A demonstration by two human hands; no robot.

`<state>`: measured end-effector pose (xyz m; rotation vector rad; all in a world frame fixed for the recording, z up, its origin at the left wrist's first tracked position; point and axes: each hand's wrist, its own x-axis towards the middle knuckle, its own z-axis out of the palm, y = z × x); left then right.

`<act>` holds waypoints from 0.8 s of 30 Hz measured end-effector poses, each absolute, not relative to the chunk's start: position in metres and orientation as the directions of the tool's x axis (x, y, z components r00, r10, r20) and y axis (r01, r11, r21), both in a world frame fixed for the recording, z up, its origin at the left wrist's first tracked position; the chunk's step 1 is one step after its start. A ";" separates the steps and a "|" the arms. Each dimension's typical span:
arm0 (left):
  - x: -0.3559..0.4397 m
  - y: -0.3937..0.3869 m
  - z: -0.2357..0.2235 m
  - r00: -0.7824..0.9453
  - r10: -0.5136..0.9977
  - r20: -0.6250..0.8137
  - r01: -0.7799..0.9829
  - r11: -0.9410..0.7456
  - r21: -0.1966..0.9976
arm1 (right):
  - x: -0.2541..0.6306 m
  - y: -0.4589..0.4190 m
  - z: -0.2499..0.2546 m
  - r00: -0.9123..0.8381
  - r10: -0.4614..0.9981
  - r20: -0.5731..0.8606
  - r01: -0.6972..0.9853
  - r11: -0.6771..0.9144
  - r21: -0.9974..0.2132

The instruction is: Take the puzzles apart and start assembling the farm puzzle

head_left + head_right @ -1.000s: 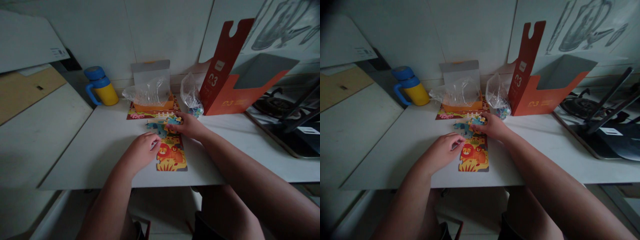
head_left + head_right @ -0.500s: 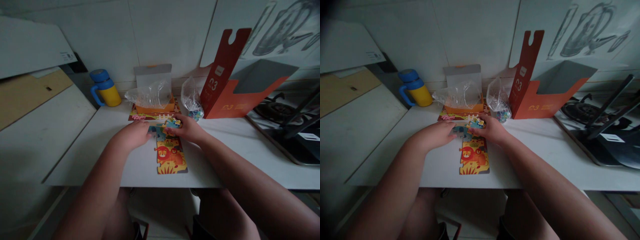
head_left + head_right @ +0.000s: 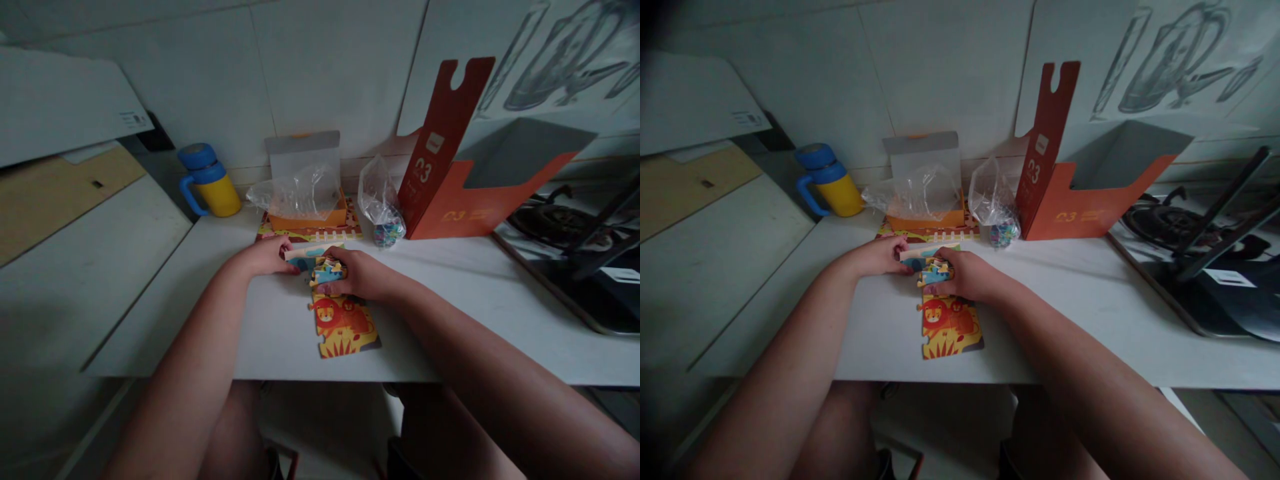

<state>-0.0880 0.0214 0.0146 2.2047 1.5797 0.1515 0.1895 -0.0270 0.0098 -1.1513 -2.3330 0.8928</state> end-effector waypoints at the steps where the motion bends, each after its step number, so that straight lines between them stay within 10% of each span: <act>1: -0.088 0.022 0.014 0.339 0.929 -0.148 0.876 -0.254 0.410 | 0.189 -0.027 0.010 -0.586 0.809 0.058 0.561 0.456 -0.691; 10: -0.087 0.018 0.008 0.364 0.913 -0.182 0.517 -0.036 0.855 | 0.189 -0.027 0.008 -0.594 0.802 0.068 0.543 0.461 -0.702; 24: -0.056 0.015 -0.005 0.398 0.918 -0.006 0.507 -0.214 0.835 | 0.189 -0.023 -0.003 -0.567 0.776 0.277 0.412 0.558 -0.720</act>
